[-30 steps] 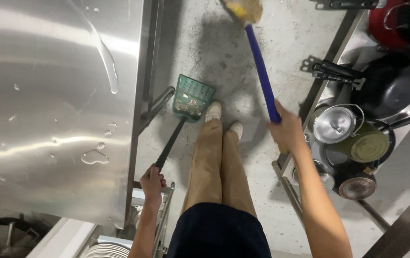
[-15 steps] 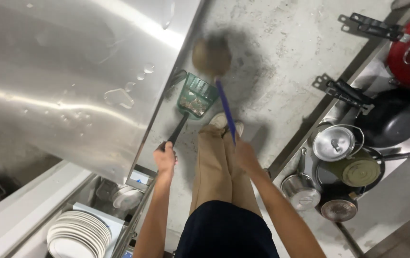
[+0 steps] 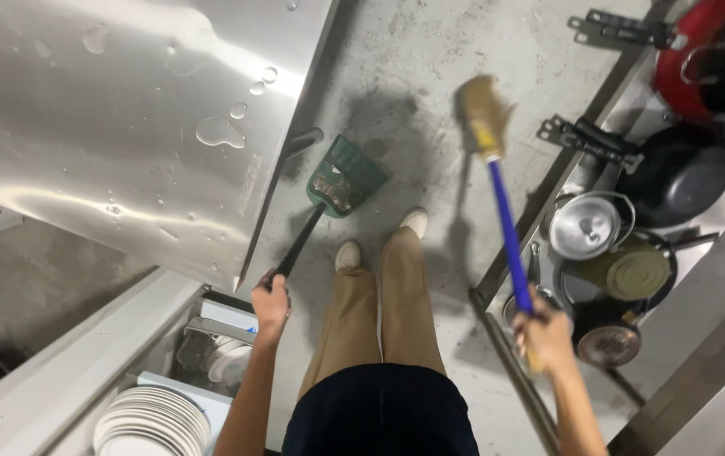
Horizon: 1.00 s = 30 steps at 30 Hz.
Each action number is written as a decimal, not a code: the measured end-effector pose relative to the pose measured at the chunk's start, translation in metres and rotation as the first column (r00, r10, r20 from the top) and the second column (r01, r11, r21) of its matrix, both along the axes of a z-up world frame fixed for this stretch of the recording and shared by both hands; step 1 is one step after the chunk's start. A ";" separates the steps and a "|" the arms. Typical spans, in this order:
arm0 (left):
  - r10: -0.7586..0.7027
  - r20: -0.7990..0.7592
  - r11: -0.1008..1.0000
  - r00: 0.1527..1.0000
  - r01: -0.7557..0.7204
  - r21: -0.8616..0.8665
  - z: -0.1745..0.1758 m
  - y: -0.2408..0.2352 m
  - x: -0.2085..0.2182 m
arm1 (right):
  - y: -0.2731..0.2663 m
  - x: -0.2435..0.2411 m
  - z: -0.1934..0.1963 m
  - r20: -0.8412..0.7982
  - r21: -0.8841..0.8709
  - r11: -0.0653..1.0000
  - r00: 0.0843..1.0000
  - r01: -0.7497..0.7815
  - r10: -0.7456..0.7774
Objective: The person sweeps debris on a concrete floor using a broom and a dustpan. They gather the dirt into a pile and sweep it into the dustpan while moving around a kitchen area with metal shelving and stacked chairs.
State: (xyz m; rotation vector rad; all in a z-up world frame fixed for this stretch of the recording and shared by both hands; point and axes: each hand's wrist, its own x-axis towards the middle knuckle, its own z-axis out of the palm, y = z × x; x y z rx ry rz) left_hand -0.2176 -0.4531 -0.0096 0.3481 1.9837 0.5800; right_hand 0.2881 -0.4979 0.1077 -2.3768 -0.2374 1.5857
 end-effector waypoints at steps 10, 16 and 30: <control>-0.302 -0.144 0.950 0.943 0.285 -0.125 0.006 0.001 -0.058 | 0.031 -0.136 -0.127 0.026 0.037 0.978 0.978 0.205 -0.206; -0.462 -0.229 0.885 0.857 0.430 -0.177 0.016 0.031 -0.034 | -0.072 -0.266 -0.070 0.220 0.198 0.838 0.856 -0.508 0.467; -0.576 -0.391 0.794 0.717 0.605 -0.061 -0.037 -0.029 -0.073 | -0.057 -0.178 -0.079 -0.450 0.262 0.805 0.805 0.532 -0.385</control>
